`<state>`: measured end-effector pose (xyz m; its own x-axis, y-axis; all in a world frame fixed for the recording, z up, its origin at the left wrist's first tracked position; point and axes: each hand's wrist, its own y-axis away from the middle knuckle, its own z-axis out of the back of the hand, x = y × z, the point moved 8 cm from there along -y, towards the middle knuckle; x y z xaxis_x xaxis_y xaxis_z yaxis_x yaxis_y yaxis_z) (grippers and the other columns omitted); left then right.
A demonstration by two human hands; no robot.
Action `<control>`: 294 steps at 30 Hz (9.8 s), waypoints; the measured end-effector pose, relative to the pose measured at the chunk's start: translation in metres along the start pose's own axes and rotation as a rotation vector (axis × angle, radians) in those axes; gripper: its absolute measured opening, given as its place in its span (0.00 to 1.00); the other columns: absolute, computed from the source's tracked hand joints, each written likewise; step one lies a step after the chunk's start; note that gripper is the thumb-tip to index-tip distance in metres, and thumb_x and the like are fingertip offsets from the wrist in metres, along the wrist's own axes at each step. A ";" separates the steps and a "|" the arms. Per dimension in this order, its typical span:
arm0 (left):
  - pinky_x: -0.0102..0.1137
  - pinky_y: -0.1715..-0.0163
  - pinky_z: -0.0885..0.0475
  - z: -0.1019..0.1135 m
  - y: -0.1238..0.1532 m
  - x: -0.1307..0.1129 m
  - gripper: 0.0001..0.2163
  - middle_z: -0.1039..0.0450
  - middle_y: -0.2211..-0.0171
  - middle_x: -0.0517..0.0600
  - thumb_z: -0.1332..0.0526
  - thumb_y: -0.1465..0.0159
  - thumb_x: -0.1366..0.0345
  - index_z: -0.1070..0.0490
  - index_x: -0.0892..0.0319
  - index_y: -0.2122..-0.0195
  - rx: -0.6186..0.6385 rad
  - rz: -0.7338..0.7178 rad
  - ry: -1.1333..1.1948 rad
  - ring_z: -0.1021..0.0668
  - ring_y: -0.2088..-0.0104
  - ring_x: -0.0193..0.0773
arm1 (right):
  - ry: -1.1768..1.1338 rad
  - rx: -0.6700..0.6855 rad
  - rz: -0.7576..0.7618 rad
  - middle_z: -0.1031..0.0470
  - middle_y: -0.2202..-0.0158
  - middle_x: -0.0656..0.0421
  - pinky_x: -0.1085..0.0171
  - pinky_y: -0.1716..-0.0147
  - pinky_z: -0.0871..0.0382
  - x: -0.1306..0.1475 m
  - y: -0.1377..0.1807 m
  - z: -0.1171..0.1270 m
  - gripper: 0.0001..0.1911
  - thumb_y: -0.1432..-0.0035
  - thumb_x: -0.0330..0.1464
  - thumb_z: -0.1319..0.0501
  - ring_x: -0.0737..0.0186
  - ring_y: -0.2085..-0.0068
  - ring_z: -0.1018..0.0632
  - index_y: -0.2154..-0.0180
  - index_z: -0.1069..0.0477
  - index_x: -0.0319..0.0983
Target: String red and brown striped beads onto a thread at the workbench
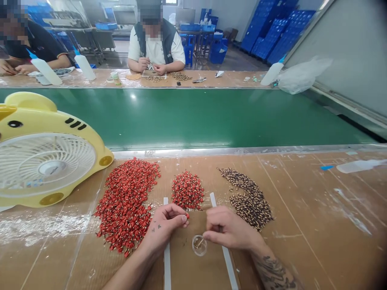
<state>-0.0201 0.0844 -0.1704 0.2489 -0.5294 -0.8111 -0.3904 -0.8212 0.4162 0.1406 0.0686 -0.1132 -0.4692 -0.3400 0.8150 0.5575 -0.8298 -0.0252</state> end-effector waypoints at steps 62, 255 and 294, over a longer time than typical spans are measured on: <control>0.29 0.69 0.28 -0.008 0.010 -0.015 0.03 0.20 0.71 0.53 0.32 0.42 0.67 0.19 0.59 0.71 -0.025 -0.273 -0.345 0.22 0.71 0.39 | -0.269 -0.388 -0.054 0.23 0.72 0.58 0.66 0.69 0.30 -0.001 -0.011 -0.009 0.09 0.39 0.37 0.34 0.62 0.71 0.24 0.69 0.24 0.39; 0.27 0.71 0.35 -0.003 0.004 -0.006 0.04 0.28 0.76 0.47 0.34 0.45 0.68 0.26 0.63 0.69 0.108 -0.084 -0.382 0.28 0.73 0.33 | 0.573 -0.405 -0.536 0.21 0.65 0.56 0.58 0.58 0.31 -0.089 0.044 0.096 0.12 0.44 0.33 0.46 0.54 0.62 0.23 0.67 0.23 0.39; 0.26 0.71 0.31 -0.004 0.009 -0.013 0.04 0.23 0.74 0.49 0.36 0.43 0.69 0.23 0.62 0.68 -0.021 -0.246 -0.390 0.24 0.73 0.35 | -0.544 -0.352 -0.272 0.21 0.64 0.54 0.62 0.61 0.26 -0.027 -0.015 -0.023 0.11 0.44 0.41 0.31 0.57 0.63 0.21 0.67 0.21 0.40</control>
<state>-0.0230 0.0833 -0.1547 -0.0213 -0.2019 -0.9792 -0.3426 -0.9186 0.1969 0.1288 0.0801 -0.1487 -0.1003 0.0933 0.9906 0.1714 -0.9791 0.1096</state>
